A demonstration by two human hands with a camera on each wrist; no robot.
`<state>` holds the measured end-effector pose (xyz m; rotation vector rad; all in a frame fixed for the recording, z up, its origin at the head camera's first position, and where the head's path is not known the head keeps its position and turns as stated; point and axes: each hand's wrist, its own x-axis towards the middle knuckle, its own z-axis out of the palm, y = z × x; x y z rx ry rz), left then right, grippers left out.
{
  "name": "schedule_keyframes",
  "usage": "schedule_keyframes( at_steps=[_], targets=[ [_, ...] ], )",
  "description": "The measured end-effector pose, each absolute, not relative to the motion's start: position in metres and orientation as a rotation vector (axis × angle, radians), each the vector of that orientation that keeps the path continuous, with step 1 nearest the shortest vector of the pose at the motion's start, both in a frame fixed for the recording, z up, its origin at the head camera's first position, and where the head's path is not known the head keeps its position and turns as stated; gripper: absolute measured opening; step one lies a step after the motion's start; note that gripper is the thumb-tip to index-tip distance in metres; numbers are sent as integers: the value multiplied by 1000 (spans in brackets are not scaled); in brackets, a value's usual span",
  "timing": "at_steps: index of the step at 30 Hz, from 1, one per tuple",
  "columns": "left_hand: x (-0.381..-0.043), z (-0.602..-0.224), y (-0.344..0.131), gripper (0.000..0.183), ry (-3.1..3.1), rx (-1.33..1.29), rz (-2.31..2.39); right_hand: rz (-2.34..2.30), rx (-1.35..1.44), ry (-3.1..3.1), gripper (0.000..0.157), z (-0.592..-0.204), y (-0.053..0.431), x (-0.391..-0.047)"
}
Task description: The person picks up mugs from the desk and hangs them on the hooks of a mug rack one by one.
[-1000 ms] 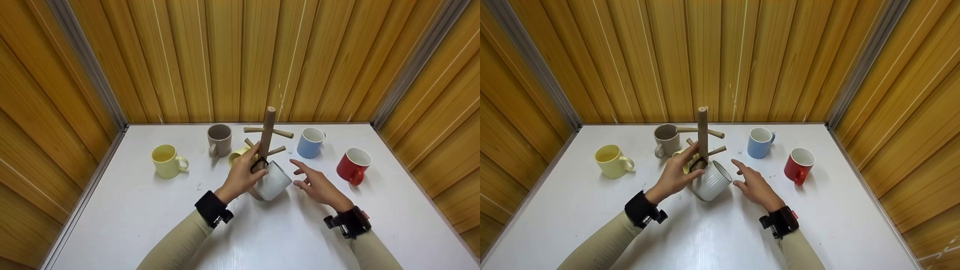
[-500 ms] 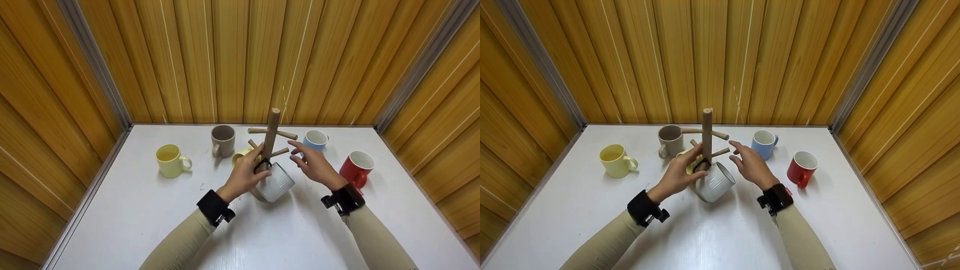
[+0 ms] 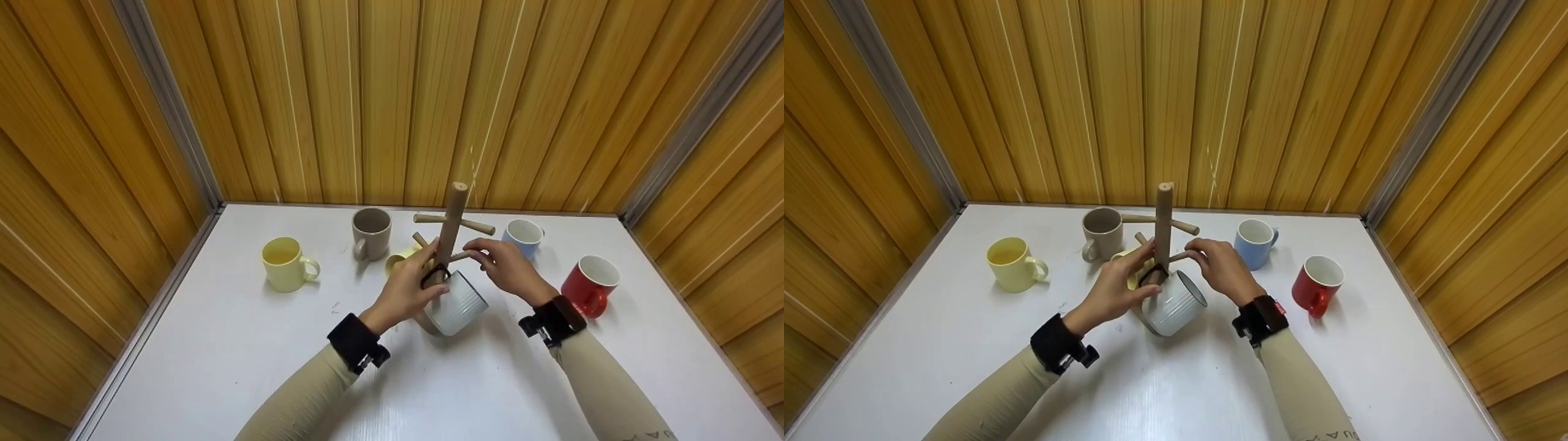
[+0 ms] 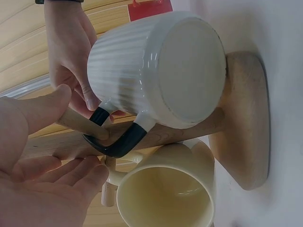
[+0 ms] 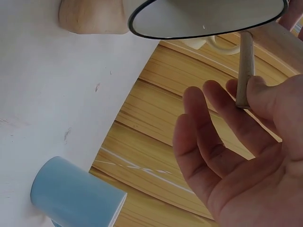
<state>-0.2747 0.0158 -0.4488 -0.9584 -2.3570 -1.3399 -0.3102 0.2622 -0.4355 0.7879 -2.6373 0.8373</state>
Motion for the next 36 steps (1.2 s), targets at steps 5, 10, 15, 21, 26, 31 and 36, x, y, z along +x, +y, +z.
schedule_keyframes(
  at_steps=[5,10,15,21,26,31,36],
  targets=[
    [-275,-449,17,85,-2352,-967,-1340,861,765,-2640,14,-438,264,-310],
    [-276,-448,18,86,-2366,-958,-1343,878,748,-2648,15,-440,266,-311],
    [-277,-447,18,86,-2367,-965,-1340,893,745,-2645,15,-440,266,-311],
    [-277,-447,17,84,-2363,-981,-1338,896,744,-2625,12,-443,265,-312],
    [-278,-447,16,81,-2367,-996,-1327,902,764,-2594,11,-445,265,-312],
    [-280,-448,15,78,-2378,-1010,-1281,914,769,-2589,11,-443,264,-309],
    [-283,-447,10,77,-2367,-1030,-1301,926,754,-2619,12,-442,262,-305]
  ],
)
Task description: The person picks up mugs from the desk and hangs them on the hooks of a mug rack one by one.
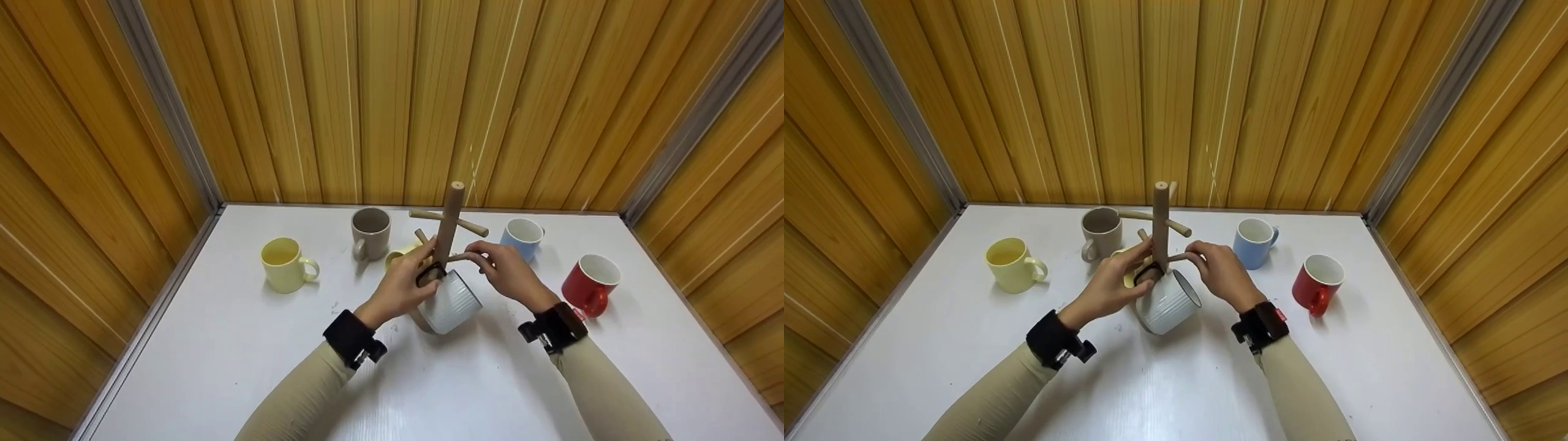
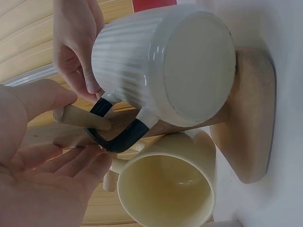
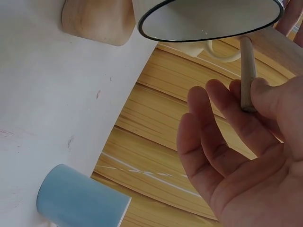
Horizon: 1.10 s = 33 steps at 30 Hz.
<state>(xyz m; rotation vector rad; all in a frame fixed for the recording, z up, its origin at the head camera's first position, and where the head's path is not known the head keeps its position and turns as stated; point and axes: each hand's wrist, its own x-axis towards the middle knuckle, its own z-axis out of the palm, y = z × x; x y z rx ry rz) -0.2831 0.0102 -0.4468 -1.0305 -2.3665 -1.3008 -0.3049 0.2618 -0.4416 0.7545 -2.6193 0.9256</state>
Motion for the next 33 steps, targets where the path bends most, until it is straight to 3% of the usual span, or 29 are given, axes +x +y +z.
schedule_keyframes(
  at_steps=[17,33],
  targets=[
    [-290,-457,-10,67,-2287,-1001,-1397,844,725,-2573,14,-448,262,-286],
    [-295,-464,-17,44,-2203,-770,-1401,774,714,-2542,14,-451,253,-263]
  ],
)
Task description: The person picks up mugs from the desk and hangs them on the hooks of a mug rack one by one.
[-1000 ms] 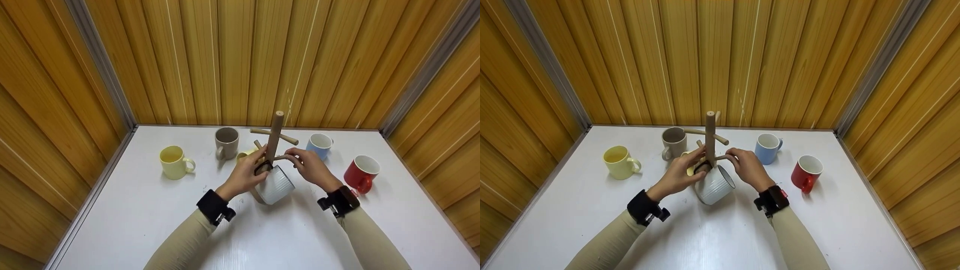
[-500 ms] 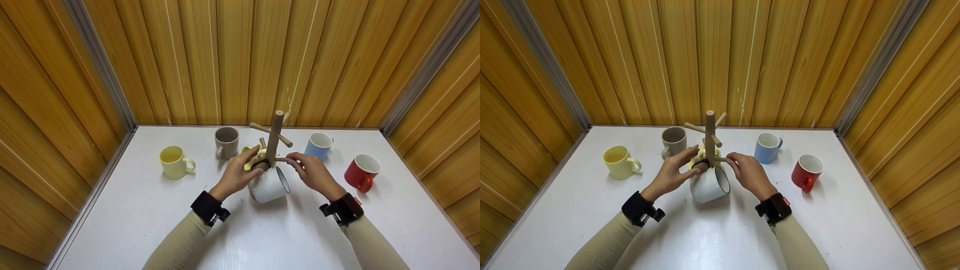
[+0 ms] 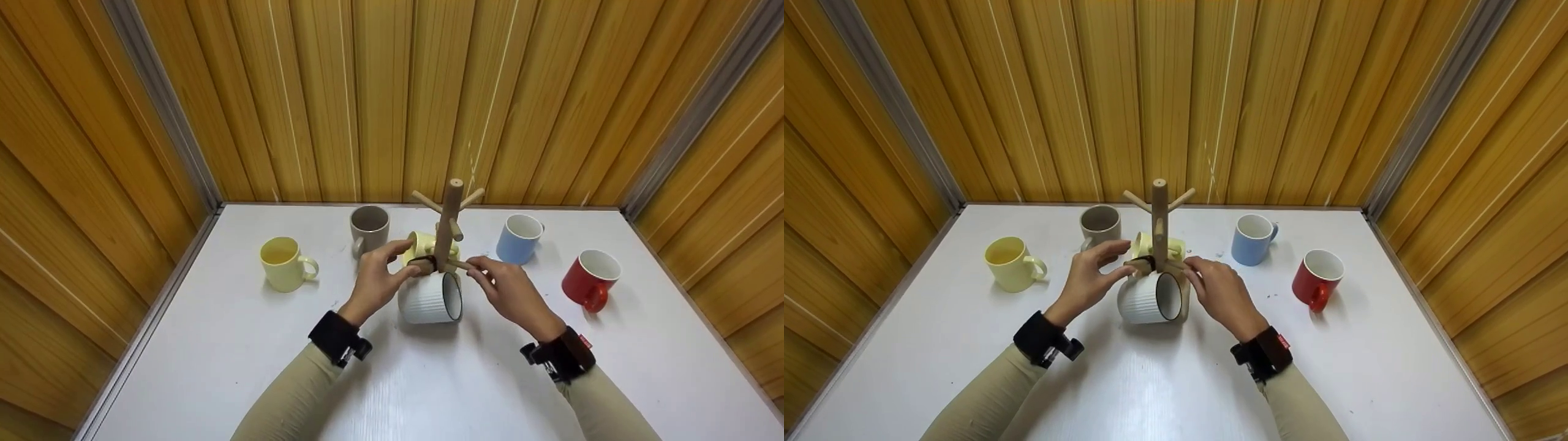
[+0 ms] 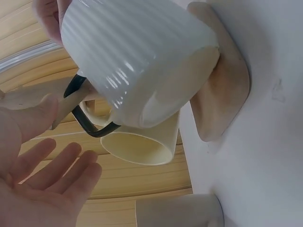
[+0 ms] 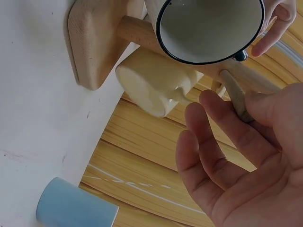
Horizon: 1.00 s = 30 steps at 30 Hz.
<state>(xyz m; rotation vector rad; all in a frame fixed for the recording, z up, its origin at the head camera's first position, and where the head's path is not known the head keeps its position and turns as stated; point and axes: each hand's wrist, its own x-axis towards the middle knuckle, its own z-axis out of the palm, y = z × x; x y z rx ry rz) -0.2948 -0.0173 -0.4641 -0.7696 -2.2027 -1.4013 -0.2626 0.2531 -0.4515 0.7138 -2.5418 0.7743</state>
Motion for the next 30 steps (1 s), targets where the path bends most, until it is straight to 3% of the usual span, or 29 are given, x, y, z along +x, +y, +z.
schedule_keyframes(
  at_steps=[7,30],
  targets=[
    [-297,-463,-16,27,-2189,-592,-1329,774,723,-2556,17,-451,248,-254],
    [-300,-466,-9,7,-2184,-422,-1266,788,787,-2530,19,-455,231,-241]
  ],
)
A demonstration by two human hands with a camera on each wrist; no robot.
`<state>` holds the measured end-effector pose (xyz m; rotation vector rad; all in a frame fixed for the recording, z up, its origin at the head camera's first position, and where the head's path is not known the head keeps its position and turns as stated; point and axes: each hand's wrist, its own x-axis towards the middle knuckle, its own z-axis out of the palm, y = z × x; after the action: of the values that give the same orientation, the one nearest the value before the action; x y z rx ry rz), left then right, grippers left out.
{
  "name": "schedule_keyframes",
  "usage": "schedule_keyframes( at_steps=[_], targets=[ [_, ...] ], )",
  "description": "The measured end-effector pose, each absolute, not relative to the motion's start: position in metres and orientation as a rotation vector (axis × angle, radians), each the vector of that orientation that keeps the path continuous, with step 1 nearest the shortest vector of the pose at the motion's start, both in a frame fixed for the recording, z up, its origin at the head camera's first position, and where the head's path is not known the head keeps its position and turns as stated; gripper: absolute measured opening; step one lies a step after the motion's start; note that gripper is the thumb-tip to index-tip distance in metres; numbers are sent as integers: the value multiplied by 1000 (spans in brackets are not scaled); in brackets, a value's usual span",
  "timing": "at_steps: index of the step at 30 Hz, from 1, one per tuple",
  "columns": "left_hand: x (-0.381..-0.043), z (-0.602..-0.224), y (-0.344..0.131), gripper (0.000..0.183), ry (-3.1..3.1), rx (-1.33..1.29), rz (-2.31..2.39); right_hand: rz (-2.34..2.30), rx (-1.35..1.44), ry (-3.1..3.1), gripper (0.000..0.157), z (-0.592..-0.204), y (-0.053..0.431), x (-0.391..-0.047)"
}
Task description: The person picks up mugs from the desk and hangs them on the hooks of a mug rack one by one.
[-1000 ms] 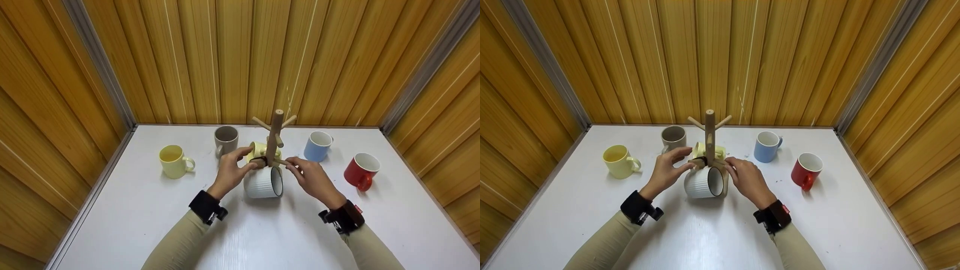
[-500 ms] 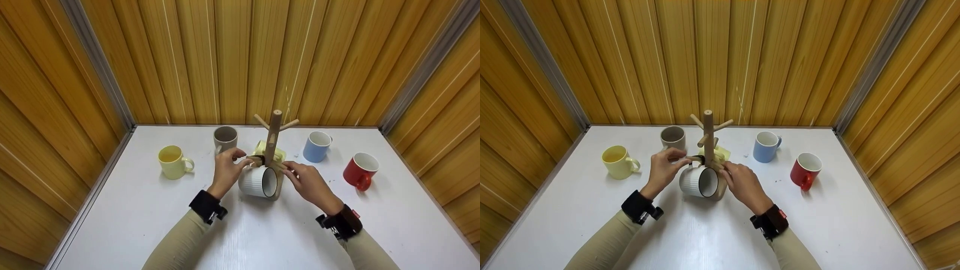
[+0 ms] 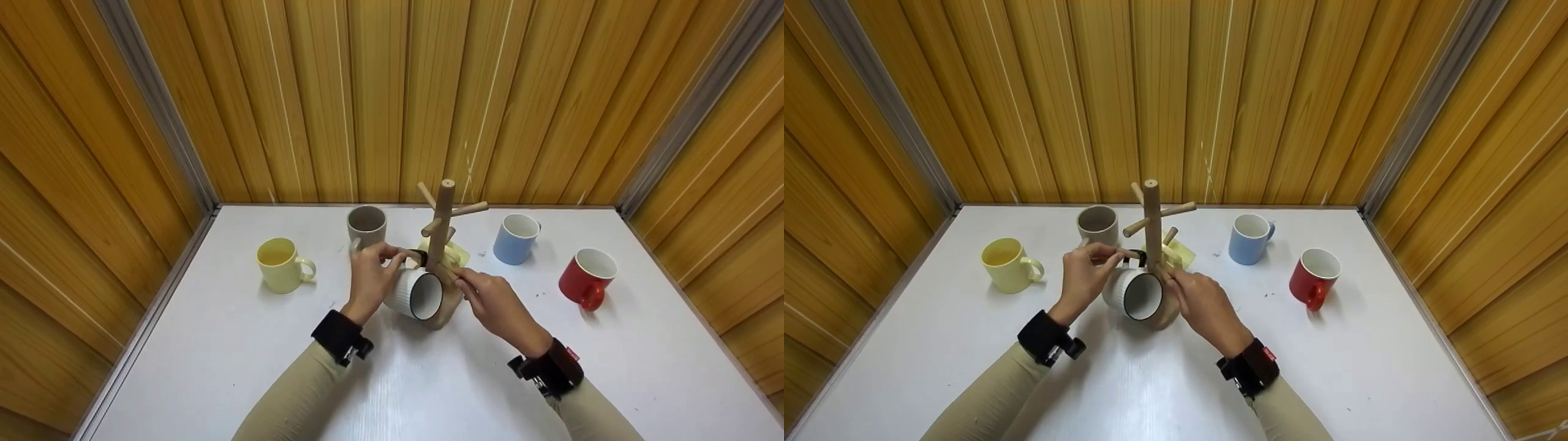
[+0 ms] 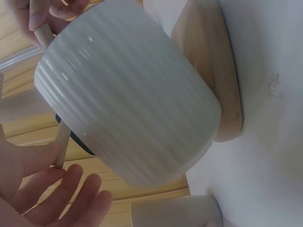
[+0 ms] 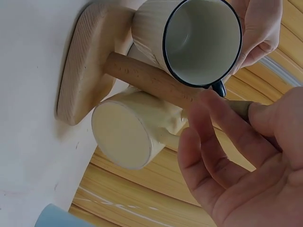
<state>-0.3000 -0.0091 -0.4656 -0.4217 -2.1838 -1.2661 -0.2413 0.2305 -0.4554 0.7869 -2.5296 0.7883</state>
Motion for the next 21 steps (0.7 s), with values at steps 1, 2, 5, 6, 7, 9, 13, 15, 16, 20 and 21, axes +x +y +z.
schedule_keyframes(
  at_steps=[1,2,5,6,7,9,13,15,16,20,21],
  targets=[
    [-299,-466,-9,6,-2181,-428,-1267,795,783,-2523,19,-456,229,-241],
    [-298,-467,-9,6,-2177,-437,-1263,800,779,-2515,18,-457,228,-241],
    [-294,-469,-8,16,-2179,-474,-1246,810,766,-2482,17,-459,224,-241],
    [-293,-470,-8,20,-2184,-491,-1232,812,765,-2471,16,-459,223,-241],
    [-292,-470,-8,25,-2193,-508,-1221,816,764,-2458,16,-460,222,-241],
    [-291,-470,-8,34,-2219,-541,-1212,817,770,-2431,15,-461,219,-241],
    [-290,-469,-10,58,-2309,-605,-1219,843,797,-2421,16,-461,214,-240],
    [-291,-468,-11,72,-2364,-637,-1225,873,814,-2440,20,-461,212,-239],
    [-291,-468,-12,77,-2394,-654,-1225,887,823,-2456,23,-461,212,-239],
    [-292,-468,-17,101,-2514,-709,-1234,898,863,-2522,37,-461,210,-235],
    [-293,-468,-18,106,-2538,-724,-1232,899,874,-2538,40,-461,210,-235]
  ],
)
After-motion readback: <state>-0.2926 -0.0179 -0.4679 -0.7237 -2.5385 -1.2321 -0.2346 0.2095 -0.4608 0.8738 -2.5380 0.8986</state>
